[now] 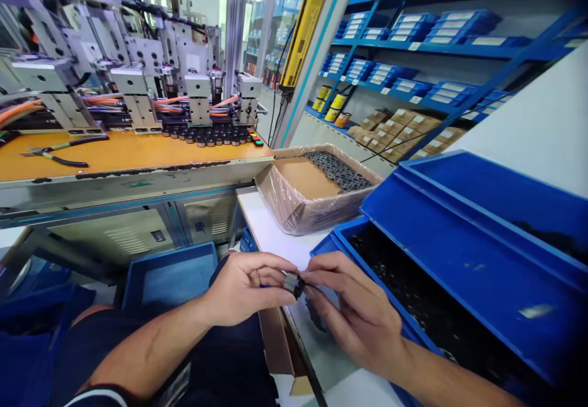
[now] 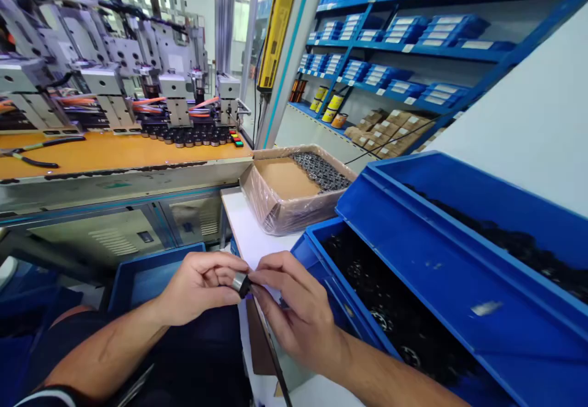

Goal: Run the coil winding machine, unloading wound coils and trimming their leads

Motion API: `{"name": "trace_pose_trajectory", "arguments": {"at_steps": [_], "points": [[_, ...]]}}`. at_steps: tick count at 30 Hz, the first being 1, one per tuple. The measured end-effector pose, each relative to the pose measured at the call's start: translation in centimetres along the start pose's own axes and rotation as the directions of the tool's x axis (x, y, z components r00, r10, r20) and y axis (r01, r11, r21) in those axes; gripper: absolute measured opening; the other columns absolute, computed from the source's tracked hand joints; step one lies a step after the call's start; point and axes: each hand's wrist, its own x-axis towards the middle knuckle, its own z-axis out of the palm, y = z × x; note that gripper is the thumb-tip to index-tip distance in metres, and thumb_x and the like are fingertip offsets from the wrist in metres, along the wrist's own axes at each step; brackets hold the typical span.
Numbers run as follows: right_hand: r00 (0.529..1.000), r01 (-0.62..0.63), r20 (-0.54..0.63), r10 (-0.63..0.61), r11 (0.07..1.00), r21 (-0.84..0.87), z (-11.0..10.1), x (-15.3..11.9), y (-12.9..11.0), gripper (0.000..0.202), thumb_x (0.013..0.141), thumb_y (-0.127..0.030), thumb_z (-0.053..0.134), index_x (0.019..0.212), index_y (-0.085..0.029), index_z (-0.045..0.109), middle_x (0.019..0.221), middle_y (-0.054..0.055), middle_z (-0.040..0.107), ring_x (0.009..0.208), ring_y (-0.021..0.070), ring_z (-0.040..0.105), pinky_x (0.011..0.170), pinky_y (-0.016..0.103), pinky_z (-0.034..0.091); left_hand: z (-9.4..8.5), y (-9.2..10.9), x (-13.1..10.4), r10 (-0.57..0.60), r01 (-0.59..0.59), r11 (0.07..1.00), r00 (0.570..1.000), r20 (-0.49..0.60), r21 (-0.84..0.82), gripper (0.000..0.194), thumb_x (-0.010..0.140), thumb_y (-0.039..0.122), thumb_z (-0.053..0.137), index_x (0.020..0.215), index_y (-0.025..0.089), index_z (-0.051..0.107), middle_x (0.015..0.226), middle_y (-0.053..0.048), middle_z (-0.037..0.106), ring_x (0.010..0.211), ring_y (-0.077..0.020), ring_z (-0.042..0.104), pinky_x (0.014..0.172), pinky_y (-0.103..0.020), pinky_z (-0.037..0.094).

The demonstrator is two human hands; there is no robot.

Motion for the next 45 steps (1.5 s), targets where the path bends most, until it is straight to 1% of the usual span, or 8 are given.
{"name": "trace_pose_trajectory", "arguments": {"at_steps": [5, 8, 13, 16, 20, 27, 39, 45], "points": [[0.999, 0.031, -0.028, -0.033, 0.998, -0.053, -0.1, -0.4, 0.5, 0.028, 0.084, 0.0, 0.057, 0.107, -0.014, 0.064, 0.09, 0.007, 0.061, 0.082, 0.0139, 0.062, 0.066, 0.024, 0.056, 0.7, -0.4, 0.4, -0.024, 0.023, 0.999, 0.999, -0.028, -0.035, 0.039, 0.061, 0.007, 0.085, 0.098, 0.014, 0.074, 0.079, -0.004, 0.076, 0.072, -0.0099, 0.071, 0.072, -0.018, 0.057], [0.999, 0.05, -0.015, -0.051, 0.996, -0.078, -0.2, -0.6, 0.6, 0.03, 0.083, 0.001, 0.058, 0.108, -0.013, 0.063, 0.092, 0.008, 0.061, 0.084, 0.0142, 0.062, 0.068, 0.024, 0.056, 0.8, -0.5, 0.6, 0.025, -0.024, 1.0, 0.998, -0.062, 0.012, 0.042, 0.056, 0.003, 0.086, 0.094, 0.013, 0.074, 0.077, -0.003, 0.076, 0.07, -0.01, 0.07, 0.07, -0.019, 0.057], [0.996, 0.085, 0.025, -0.084, 0.995, -0.049, -0.1, -1.0, 1.0, 0.04, 0.081, -0.001, 0.061, 0.12, -0.012, 0.055, 0.103, 0.013, 0.061, 0.096, 0.0196, 0.061, 0.074, 0.032, 0.058, 0.6, -0.4, 0.7, 0.116, -0.113, 0.992, 0.992, -0.059, 0.058, 0.043, 0.057, -0.001, 0.084, 0.095, 0.015, 0.075, 0.08, -0.003, 0.077, 0.072, -0.0094, 0.071, 0.072, -0.017, 0.057], [0.989, 0.149, 0.029, -0.146, 0.983, -0.11, 0.1, -1.2, 1.4, 0.038, 0.082, -0.001, 0.062, 0.118, -0.012, 0.056, 0.104, 0.013, 0.06, 0.097, 0.0199, 0.06, 0.077, 0.034, 0.058, 0.6, -0.3, 0.6, 0.129, -0.124, 0.989, 0.99, -0.061, 0.085, 0.043, 0.056, 0.001, 0.085, 0.095, 0.015, 0.075, 0.083, -0.004, 0.078, 0.073, -0.0099, 0.071, 0.073, -0.018, 0.057], [0.976, 0.218, 0.029, -0.217, 0.956, -0.194, 0.2, -1.1, 1.6, 0.037, 0.084, -0.007, 0.063, 0.12, -0.01, 0.055, 0.101, 0.013, 0.062, 0.096, 0.0209, 0.061, 0.077, 0.035, 0.059, 0.6, -0.2, 0.5, 0.099, -0.092, 0.992, 0.992, -0.074, 0.091, 0.041, 0.054, 0.008, 0.088, 0.093, 0.013, 0.075, 0.081, -0.006, 0.077, 0.073, -0.0132, 0.071, 0.072, -0.023, 0.059], [0.978, 0.211, 0.042, -0.207, 0.947, -0.242, 0.1, -1.0, 1.1, 0.037, 0.085, -0.008, 0.061, 0.121, -0.014, 0.056, 0.101, 0.013, 0.063, 0.094, 0.0217, 0.064, 0.073, 0.034, 0.06, 0.4, -0.4, 0.3, 0.07, -0.057, 0.988, 0.994, -0.087, 0.144, 0.046, 0.054, 0.021, 0.091, 0.095, 0.011, 0.073, 0.084, -0.008, 0.076, 0.076, -0.017, 0.071, 0.076, -0.03, 0.058], [0.969, 0.246, 0.063, -0.238, 0.936, -0.25, 0.2, -1.2, 1.5, 0.035, 0.083, -0.007, 0.065, 0.117, -0.01, 0.059, 0.102, 0.014, 0.061, 0.096, 0.0216, 0.063, 0.078, 0.035, 0.059, 0.3, -0.2, 0.3, 0.086, -0.08, 0.994, 0.994, -0.075, 0.073, 0.042, 0.055, 0.011, 0.089, 0.094, 0.013, 0.075, 0.082, -0.005, 0.076, 0.074, -0.0122, 0.071, 0.076, -0.023, 0.057], [0.972, 0.234, 0.048, -0.23, 0.94, -0.249, 0.2, -0.9, 1.3, 0.037, 0.085, -0.008, 0.062, 0.121, -0.015, 0.058, 0.1, 0.012, 0.065, 0.092, 0.0216, 0.065, 0.073, 0.035, 0.061, 0.3, -0.3, 0.2, 0.056, -0.046, 0.993, 0.994, -0.097, 0.108, 0.044, 0.053, 0.017, 0.091, 0.093, 0.011, 0.074, 0.081, -0.007, 0.075, 0.074, -0.0155, 0.071, 0.077, -0.028, 0.059]]}}
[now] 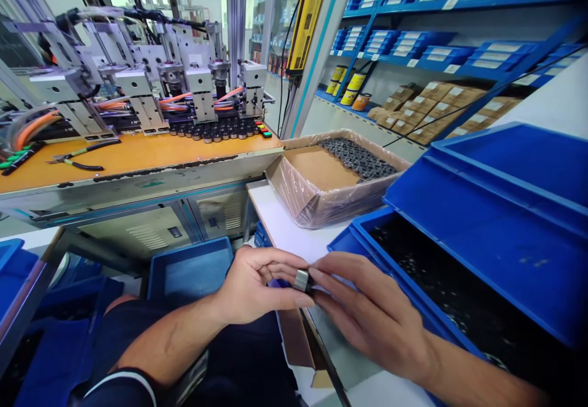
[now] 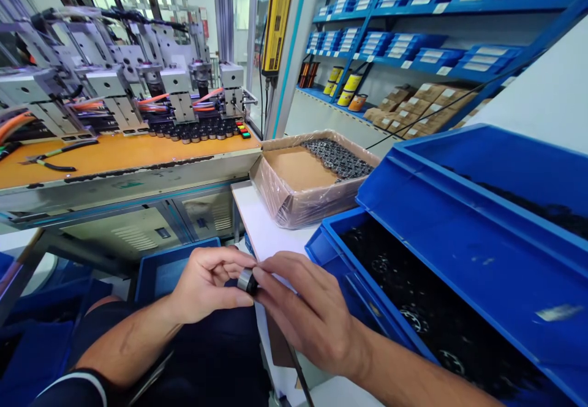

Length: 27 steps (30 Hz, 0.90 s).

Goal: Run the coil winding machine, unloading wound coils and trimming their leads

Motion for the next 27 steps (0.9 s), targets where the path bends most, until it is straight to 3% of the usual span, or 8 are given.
{"name": "trace_pose_trajectory", "arguments": {"at_steps": [15, 23, 25, 27], "points": [[1.0, 0.003, 0.005, -0.003, 0.999, -0.035, 0.0, 0.0, -0.1, 0.028, 0.087, -0.014, 0.063, 0.115, -0.018, 0.061, 0.094, 0.01, 0.067, 0.087, 0.0204, 0.067, 0.07, 0.035, 0.061, -0.2, -0.2, -0.3, -0.073, 0.073, 0.997, 0.997, -0.013, 0.003, 0.047, 0.052, 0.019, 0.091, 0.095, 0.011, 0.075, 0.081, -0.008, 0.078, 0.076, -0.0189, 0.075, 0.079, -0.031, 0.061], [0.998, 0.053, 0.033, -0.05, 0.994, -0.092, 0.2, -0.6, -0.1, 0.024, 0.086, -0.012, 0.064, 0.11, -0.011, 0.063, 0.086, 0.008, 0.064, 0.079, 0.0178, 0.062, 0.063, 0.03, 0.058, 0.1, 0.0, -0.6, -0.139, 0.14, 0.987, 0.99, 0.02, -0.075, 0.044, 0.05, 0.016, 0.092, 0.09, 0.013, 0.076, 0.081, -0.006, 0.079, 0.073, -0.0192, 0.076, 0.075, -0.03, 0.062], [0.995, 0.099, 0.03, -0.096, 0.989, -0.106, 0.2, -0.7, 0.0, 0.025, 0.085, -0.011, 0.064, 0.11, -0.008, 0.063, 0.086, 0.009, 0.064, 0.08, 0.0191, 0.063, 0.063, 0.031, 0.059, 0.7, -0.6, -0.7, -0.117, 0.114, 0.988, 0.993, -0.024, -0.106, 0.043, 0.049, 0.017, 0.092, 0.088, 0.012, 0.075, 0.082, -0.006, 0.079, 0.074, -0.0199, 0.076, 0.074, -0.03, 0.062], [0.99, 0.139, 0.038, -0.135, 0.982, -0.131, 0.1, -0.8, 0.0, 0.027, 0.084, -0.008, 0.062, 0.111, -0.007, 0.063, 0.089, 0.012, 0.065, 0.085, 0.0226, 0.065, 0.068, 0.035, 0.06, 1.3, -1.1, -0.8, -0.018, 0.008, 0.994, 0.995, -0.1, -0.106, 0.042, 0.049, 0.016, 0.092, 0.087, 0.013, 0.074, 0.081, -0.006, 0.079, 0.075, -0.0191, 0.075, 0.072, -0.028, 0.061]]}}
